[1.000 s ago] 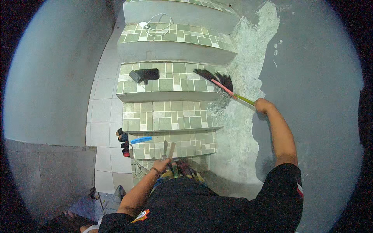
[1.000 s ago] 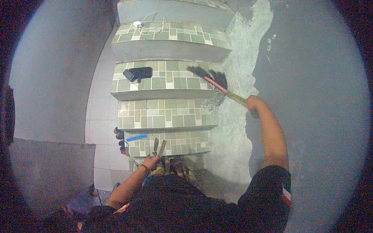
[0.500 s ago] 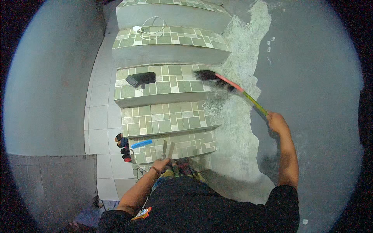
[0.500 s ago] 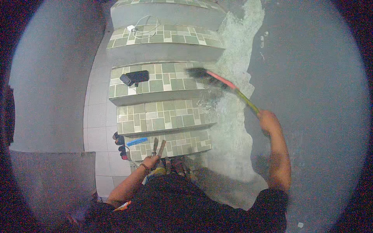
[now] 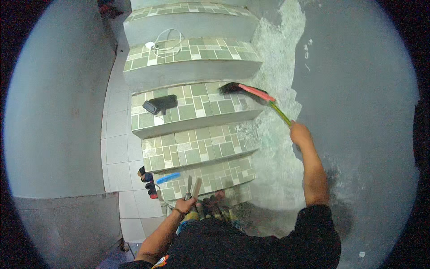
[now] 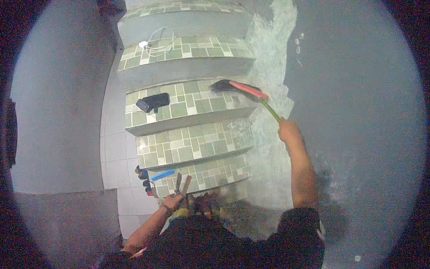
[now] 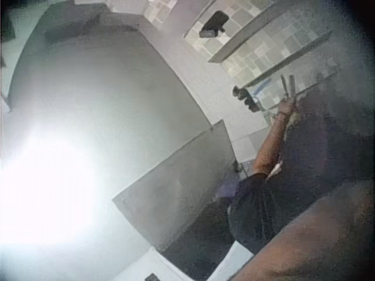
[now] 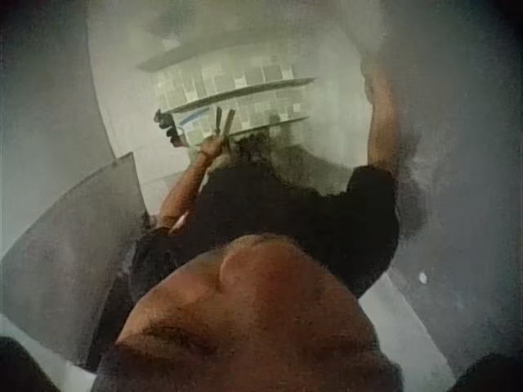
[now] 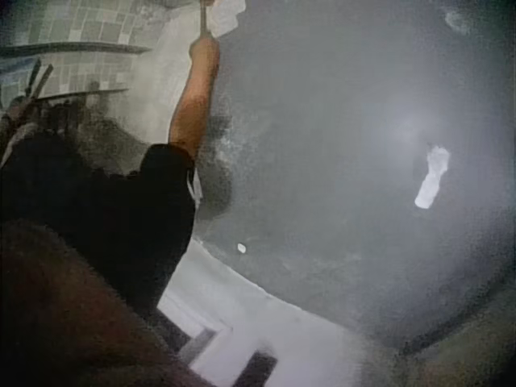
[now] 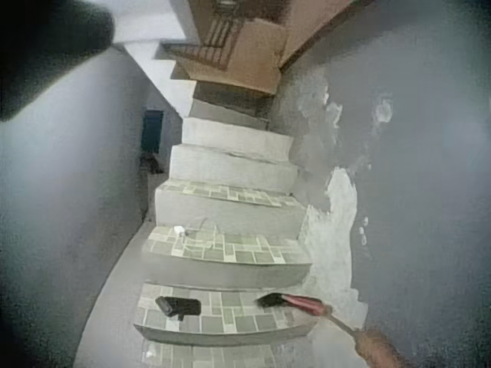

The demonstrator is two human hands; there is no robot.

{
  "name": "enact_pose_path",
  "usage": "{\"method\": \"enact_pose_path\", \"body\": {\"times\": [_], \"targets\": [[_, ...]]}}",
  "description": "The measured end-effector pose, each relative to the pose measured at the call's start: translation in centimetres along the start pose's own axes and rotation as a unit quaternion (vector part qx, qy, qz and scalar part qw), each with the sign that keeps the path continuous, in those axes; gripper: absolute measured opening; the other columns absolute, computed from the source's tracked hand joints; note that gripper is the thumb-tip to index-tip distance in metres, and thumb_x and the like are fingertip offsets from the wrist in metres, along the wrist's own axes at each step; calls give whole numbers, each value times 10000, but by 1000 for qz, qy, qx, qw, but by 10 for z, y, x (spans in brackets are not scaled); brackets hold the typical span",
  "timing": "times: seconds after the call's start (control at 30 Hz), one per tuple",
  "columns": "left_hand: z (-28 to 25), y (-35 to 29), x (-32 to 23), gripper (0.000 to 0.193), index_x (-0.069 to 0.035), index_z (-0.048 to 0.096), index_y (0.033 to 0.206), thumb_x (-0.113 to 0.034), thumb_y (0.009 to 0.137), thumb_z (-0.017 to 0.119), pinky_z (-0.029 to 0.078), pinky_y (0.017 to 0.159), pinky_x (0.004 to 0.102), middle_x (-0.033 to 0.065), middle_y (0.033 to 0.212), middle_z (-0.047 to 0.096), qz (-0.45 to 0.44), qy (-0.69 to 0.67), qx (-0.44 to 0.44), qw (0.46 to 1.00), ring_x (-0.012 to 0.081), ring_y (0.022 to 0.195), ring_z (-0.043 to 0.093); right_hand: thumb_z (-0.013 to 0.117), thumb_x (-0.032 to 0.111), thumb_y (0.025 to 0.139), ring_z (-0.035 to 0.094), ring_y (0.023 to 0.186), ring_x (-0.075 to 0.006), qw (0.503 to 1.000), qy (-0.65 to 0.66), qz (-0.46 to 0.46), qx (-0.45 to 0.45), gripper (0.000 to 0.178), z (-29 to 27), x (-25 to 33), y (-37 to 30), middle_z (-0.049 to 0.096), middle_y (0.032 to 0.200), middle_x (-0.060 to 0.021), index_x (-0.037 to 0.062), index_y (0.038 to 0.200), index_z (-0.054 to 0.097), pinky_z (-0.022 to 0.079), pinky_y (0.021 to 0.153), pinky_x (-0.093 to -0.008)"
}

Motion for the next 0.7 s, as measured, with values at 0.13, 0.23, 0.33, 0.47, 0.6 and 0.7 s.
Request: {"method": "enact_pose_path", "body": {"times": [0.13,0.23,0.33,0.47,0.6,0.7], "targets": [[1,-2,2,675,81,668,1051,-514,745,757,543,632,330,145,882,712,14,-77,21,997,195,742,680,457,129,960,653,1078,-413,997,61,39,-37,430,-16,11,5,673,1155,-245,81,1382,529,516,935,-513],[-2,7,0,571,45,700,993,-459,736,768,528,574,310,113,824,704,30,-73,0,997,164,669,663,463,141,965,658,1070,-408,997,49,42,-36,368,-1,37,45,680,1146,-235,60,1297,600,522,926,-510],[-6,8,1,533,54,686,996,-420,765,765,493,525,302,99,794,685,35,-30,-18,999,143,608,622,458,153,977,657,1082,-405,999,20,16,24,322,10,26,42,673,1175,-228,55,1210,657,522,924,-518],[-3,4,-4,496,43,679,988,-402,786,763,475,495,294,87,765,667,52,-79,8,995,138,561,595,487,164,963,660,1034,-415,998,-48,-41,-8,306,-26,-16,-4,689,1098,-226,37,1190,648,520,885,-521],[-2,4,1,623,68,672,1005,-504,774,758,535,585,365,122,793,703,-1,-81,16,997,216,666,665,465,160,967,665,1042,-406,1000,4,-9,-28,324,-22,3,21,682,1130,-227,48,1219,634,517,895,-534],[3,7,0,586,66,686,969,-484,780,757,514,551,339,84,765,677,-17,-52,28,998,168,624,630,465,147,958,669,1069,-393,998,-37,-41,33,347,29,28,45,683,1166,-207,67,1248,638,521,920,-528]]}}
Point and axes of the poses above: each hand's wrist, its own y-axis towards the middle knuckle, its own z-axis out of the palm, x = y × z, the point moved 9 cm from there along y, towards the middle knuckle
